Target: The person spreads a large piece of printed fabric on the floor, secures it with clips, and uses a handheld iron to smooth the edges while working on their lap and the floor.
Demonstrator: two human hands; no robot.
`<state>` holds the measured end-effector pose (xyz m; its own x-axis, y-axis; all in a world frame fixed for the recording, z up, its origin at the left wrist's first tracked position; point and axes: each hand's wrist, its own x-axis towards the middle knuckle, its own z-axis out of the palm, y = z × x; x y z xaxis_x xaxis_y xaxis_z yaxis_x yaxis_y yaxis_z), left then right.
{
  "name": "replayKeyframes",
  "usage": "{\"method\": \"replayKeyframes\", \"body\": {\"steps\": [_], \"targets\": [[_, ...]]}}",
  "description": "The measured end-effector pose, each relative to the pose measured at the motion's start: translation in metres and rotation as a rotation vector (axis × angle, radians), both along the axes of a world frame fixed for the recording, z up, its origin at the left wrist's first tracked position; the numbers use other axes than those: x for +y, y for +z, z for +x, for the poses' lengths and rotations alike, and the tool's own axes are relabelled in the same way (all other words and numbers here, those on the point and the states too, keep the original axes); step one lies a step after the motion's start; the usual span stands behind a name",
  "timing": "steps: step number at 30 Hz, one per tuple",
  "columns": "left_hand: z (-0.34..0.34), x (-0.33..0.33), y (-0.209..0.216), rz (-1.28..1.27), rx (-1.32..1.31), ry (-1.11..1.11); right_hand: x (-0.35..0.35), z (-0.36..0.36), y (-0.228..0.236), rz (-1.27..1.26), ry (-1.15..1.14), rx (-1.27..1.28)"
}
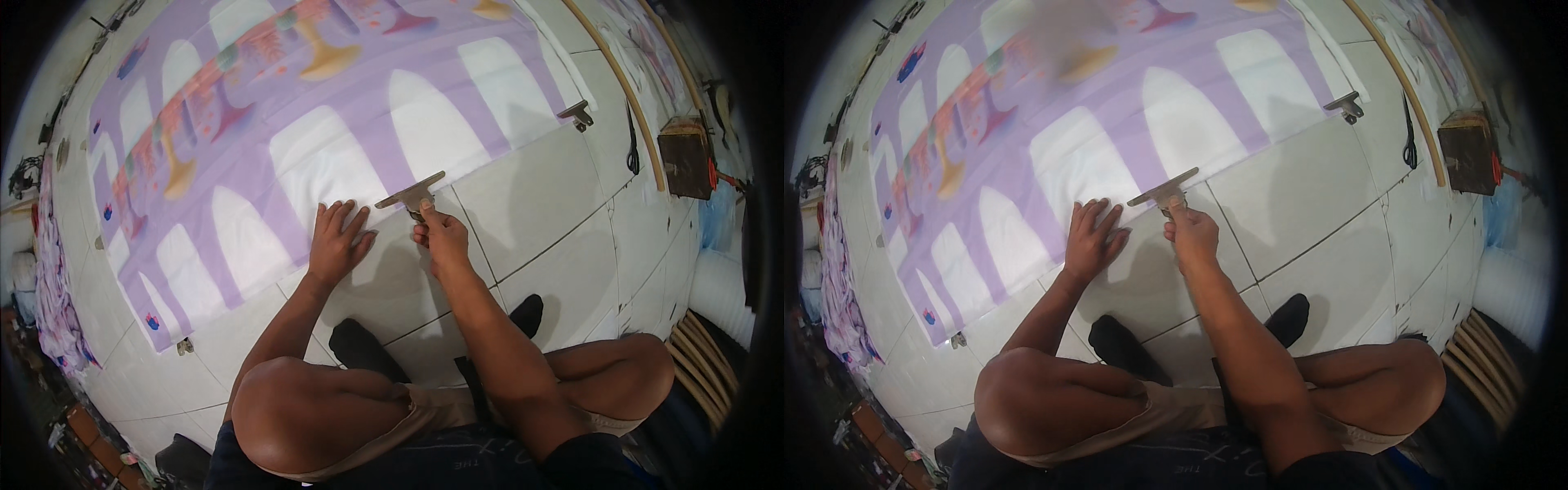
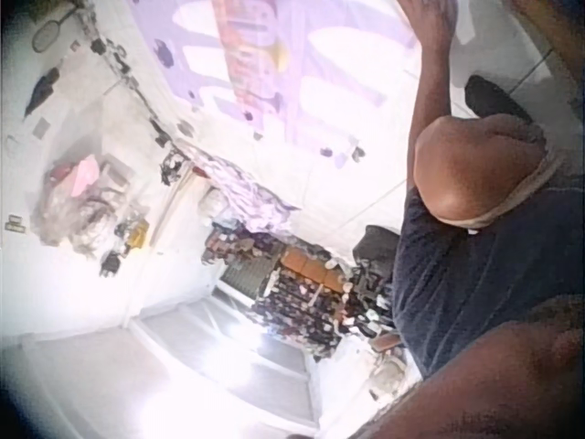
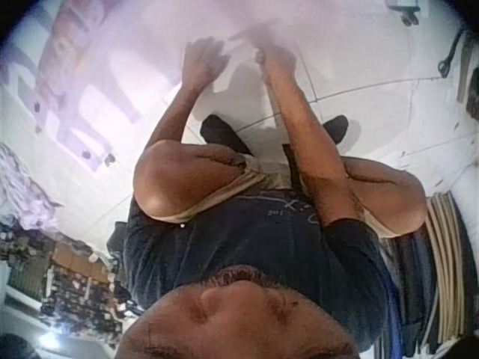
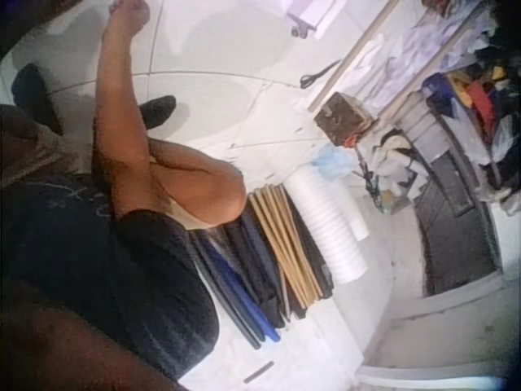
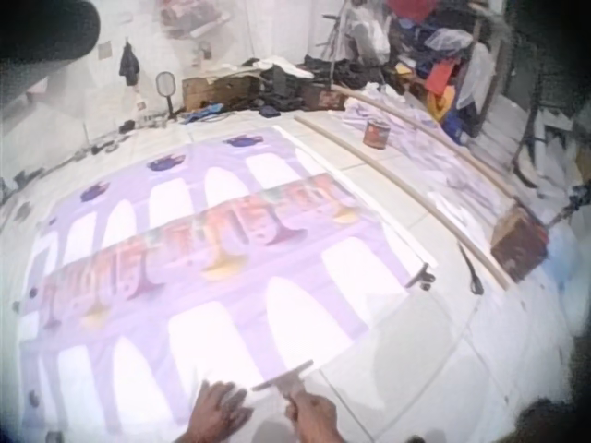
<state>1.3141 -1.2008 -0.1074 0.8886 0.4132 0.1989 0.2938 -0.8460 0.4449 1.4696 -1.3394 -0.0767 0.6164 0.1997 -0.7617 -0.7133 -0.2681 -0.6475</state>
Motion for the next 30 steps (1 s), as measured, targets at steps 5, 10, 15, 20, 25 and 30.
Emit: {"method": "replayKeyframes", "body": {"steps": [5, 10, 15, 20, 25, 30], "targets": [[0.001, 0.006, 0.001, 0.022, 0.047, -0.002, 0.001, 0.000, -0.002, 0.010, 0.013, -0.011], [0.006, 0.003, -0.004, 0.042, 0.044, -0.022, -0.005, 0.001, -0.010, -0.008, -0.006, -0.053], [-0.007, 0.013, -0.003, 0.050, 0.092, -0.025, 0.005, -0.012, -0.013, -0.012, 0.063, -0.106], [-0.011, 0.013, 0.006, -0.066, 0.021, -0.031, -0.012, 0.011, 0.001, -0.225, 0.360, -0.180], [-0.088, 0.030, 0.016, -0.116, 0.094, 0.378, -0.057, 0.025, 0.004, -0.399, 0.519, -0.762], [-0.213, 0.051, 0.002, 0.031, 0.477, 0.754, -0.014, 0.018, 0.028, -0.256, 0.997, -1.340]]}}
